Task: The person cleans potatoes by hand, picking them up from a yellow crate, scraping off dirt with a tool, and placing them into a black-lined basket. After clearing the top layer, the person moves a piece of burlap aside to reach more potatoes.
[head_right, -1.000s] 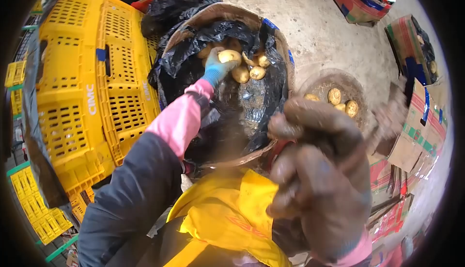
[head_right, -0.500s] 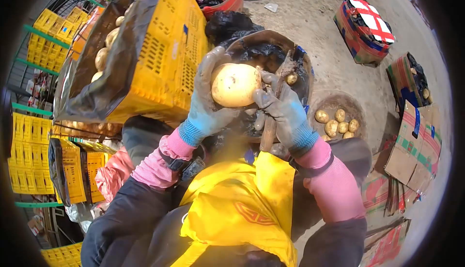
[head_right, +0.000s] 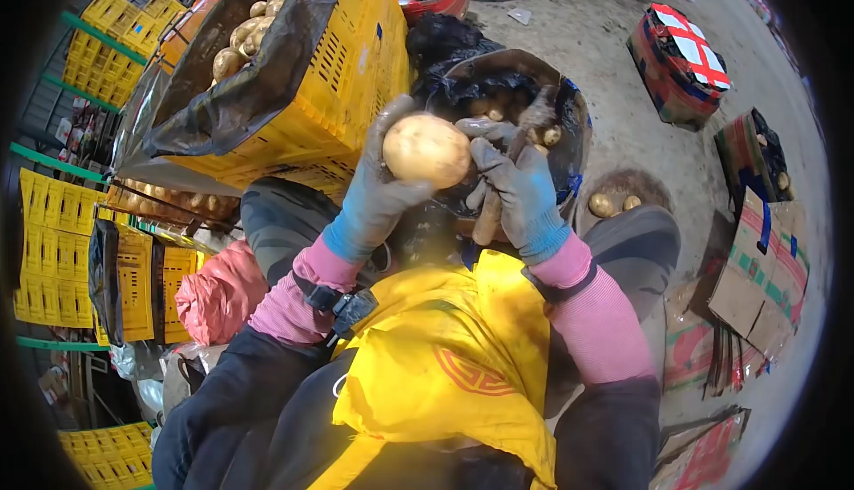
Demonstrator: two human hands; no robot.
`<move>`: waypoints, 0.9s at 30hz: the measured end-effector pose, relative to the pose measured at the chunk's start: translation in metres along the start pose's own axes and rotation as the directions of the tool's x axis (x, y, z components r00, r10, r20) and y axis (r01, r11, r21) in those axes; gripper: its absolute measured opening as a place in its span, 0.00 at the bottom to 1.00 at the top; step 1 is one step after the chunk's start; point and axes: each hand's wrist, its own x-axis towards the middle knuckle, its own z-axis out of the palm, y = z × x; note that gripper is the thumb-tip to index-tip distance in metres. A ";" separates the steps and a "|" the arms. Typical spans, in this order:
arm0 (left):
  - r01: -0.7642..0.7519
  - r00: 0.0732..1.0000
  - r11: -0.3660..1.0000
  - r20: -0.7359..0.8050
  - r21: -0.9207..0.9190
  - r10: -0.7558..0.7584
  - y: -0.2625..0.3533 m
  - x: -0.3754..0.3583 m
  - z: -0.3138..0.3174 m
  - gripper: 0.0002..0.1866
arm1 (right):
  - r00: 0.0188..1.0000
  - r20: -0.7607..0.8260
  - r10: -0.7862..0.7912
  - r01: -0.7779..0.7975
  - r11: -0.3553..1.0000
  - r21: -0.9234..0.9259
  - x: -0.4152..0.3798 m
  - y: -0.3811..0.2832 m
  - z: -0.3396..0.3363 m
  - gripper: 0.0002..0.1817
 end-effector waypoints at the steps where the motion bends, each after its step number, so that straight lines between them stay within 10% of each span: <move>1: -0.137 0.990 0.960 0.018 0.244 0.137 0.001 0.001 -0.002 0.56 | 0.997 0.048 0.057 -0.060 0.995 0.081 -0.001 0.000 0.001 0.22; 4: -0.378 0.917 0.564 0.213 0.734 0.338 0.006 0.004 -0.013 0.63 | 0.952 0.245 0.182 -0.242 0.939 0.244 -0.001 0.011 -0.003 0.31; 7: -0.316 0.949 0.819 0.156 0.479 0.275 0.010 0.001 -0.005 0.64 | 0.914 0.303 0.271 -0.382 0.829 0.409 -0.001 0.012 -0.006 0.33; 13: -0.088 0.996 0.920 0.064 0.382 0.069 0.002 -0.002 -0.009 0.62 | 0.975 0.212 -0.068 -0.029 0.906 0.422 0.010 0.011 0.008 0.35; 27: 0.017 0.999 0.991 -0.030 -0.134 -0.021 0.041 -0.028 -0.018 0.58 | 0.991 0.125 -0.047 0.030 0.991 0.130 0.008 -0.004 0.013 0.20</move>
